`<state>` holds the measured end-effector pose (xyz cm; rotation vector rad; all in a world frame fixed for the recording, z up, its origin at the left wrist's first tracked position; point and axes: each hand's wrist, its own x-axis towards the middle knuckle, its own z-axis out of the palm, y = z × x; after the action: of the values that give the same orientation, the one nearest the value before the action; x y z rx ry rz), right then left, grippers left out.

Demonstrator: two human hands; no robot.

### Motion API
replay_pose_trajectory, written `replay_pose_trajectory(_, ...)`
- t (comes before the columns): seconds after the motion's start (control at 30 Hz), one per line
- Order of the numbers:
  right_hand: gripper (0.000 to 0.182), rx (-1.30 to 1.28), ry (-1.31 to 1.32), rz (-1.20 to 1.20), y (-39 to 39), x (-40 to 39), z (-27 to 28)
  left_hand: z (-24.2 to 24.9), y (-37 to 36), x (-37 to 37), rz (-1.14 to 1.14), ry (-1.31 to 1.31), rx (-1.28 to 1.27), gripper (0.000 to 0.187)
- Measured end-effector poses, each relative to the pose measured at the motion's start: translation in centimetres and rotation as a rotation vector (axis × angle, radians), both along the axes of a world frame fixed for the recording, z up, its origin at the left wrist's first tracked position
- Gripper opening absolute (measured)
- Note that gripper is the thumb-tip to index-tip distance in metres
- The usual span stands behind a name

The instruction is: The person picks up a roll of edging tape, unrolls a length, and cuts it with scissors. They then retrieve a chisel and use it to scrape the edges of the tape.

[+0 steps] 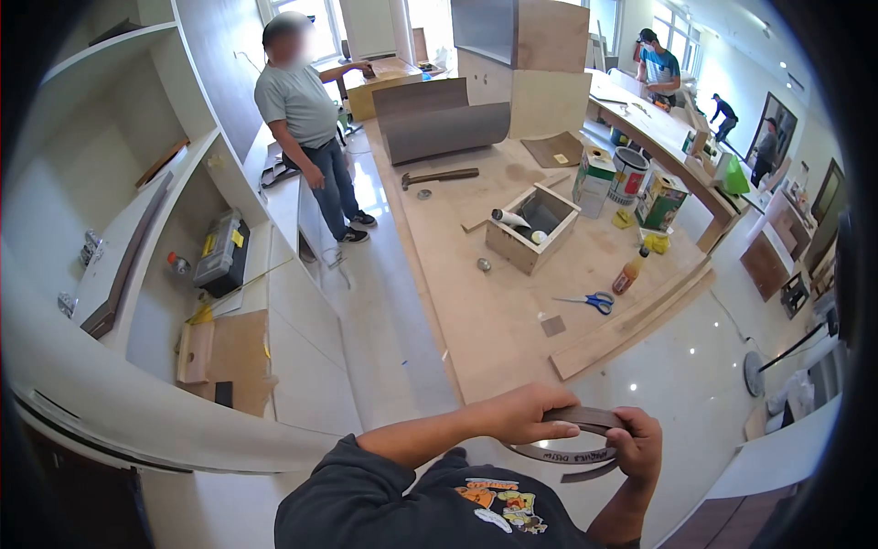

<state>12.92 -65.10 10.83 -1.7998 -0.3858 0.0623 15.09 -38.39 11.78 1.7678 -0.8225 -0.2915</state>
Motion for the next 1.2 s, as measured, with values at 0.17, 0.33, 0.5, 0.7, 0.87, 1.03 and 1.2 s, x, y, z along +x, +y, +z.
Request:
replay_pose_trajectory(0.17, 0.027, -0.1, 0.035, 0.09, 3.2, 0.1, 0.5, -1.6, 2.1, -0.8, 0.025, -0.025, 0.065, 0.032)
replay_pose_trajectory(0.33, 0.03, -0.207, -0.042, 0.159, 4.6, 0.8, 1.5, -2.0, 3.7, -2.4, 0.134, -0.038, -0.073, 0.03)
replay_pose_trajectory(0.5, 0.031, -0.206, -0.073, 0.122, 6.1, 1.0, 1.3, -3.3, 5.2, -2.8, 0.175, -0.079, -0.155, 0.029)
replay_pose_trajectory(0.7, 0.029, -0.15, -0.091, 0.107, 5.2, 1.0, 0.5, -3.4, 4.8, -3.2, 0.205, -0.032, -0.111, 0.032)
replay_pose_trajectory(0.87, 0.025, -0.088, -0.128, 0.12, 2.2, 1.7, 0.8, -2.7, 1.7, -2.8, 0.197, -0.032, -0.102, 0.033)
replay_pose_trajectory(1.03, 0.029, -0.171, -0.158, 0.149, -7.0, 2.0, 0.5, -2.5, -8.3, -0.7, 0.101, -0.098, -0.003, 0.033)
replay_pose_trajectory(1.2, 0.028, -0.113, -0.11, 0.019, -17.2, 0.8, -0.4, -2.6, -20.2, 0.8, 0.014, -0.024, 0.051, 0.036)
